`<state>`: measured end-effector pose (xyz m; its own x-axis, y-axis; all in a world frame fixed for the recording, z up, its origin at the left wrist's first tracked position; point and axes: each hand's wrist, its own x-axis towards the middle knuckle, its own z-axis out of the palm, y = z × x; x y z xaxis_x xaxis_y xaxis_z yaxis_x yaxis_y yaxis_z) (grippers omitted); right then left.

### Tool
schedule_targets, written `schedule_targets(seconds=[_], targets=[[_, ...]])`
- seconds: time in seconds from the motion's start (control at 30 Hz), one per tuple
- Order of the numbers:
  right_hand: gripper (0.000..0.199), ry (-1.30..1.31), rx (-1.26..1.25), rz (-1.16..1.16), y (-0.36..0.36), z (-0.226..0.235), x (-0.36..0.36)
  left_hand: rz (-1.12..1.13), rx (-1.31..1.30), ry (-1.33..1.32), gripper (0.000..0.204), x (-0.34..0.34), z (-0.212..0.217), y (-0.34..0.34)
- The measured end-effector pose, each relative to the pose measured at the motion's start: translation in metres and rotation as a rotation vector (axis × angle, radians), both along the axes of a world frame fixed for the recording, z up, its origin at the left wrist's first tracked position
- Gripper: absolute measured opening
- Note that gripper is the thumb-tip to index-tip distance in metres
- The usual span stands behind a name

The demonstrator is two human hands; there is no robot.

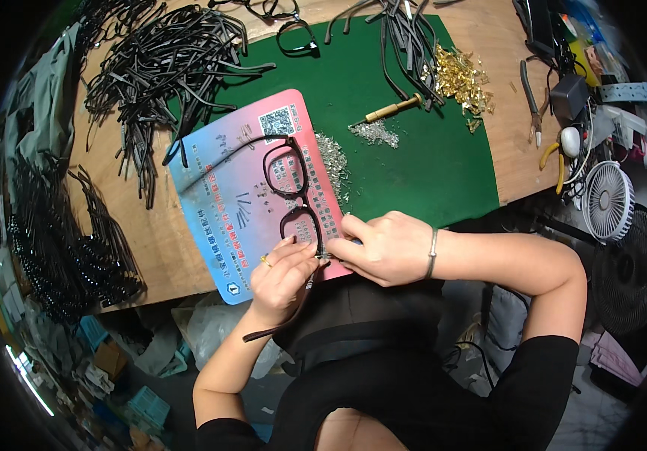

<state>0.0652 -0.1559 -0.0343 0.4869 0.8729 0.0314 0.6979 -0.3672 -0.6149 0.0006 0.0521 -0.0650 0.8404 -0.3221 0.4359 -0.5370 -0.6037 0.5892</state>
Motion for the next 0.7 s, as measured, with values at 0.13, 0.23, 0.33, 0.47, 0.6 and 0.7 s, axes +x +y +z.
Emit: schedule_targets(seconds=[0.13,0.23,0.33,0.47,0.6,0.7], targets=[[0.031,0.015,-0.023,-0.061,-0.010,0.020,0.000,0.049,-0.003,0.054,0.019,-0.004,0.015,-0.001],[0.035,0.115,0.005,-0.075,-0.019,0.028,0.008,0.081,-0.091,-0.026,0.024,0.005,0.044,-0.003],[0.029,-0.023,0.021,-0.039,-0.006,0.006,0.003,0.246,0.141,0.103,0.025,0.014,0.065,-0.009],[0.029,0.103,0.072,-0.108,-0.022,0.006,0.006,0.441,0.402,0.401,0.022,0.003,0.072,0.041],[0.029,0.055,0.039,-0.061,-0.014,0.008,0.007,0.451,0.443,0.465,0.024,0.012,0.063,0.052],[0.028,0.138,0.088,-0.107,-0.020,0.005,0.008,0.412,0.339,0.337,0.017,0.048,0.071,0.059]])
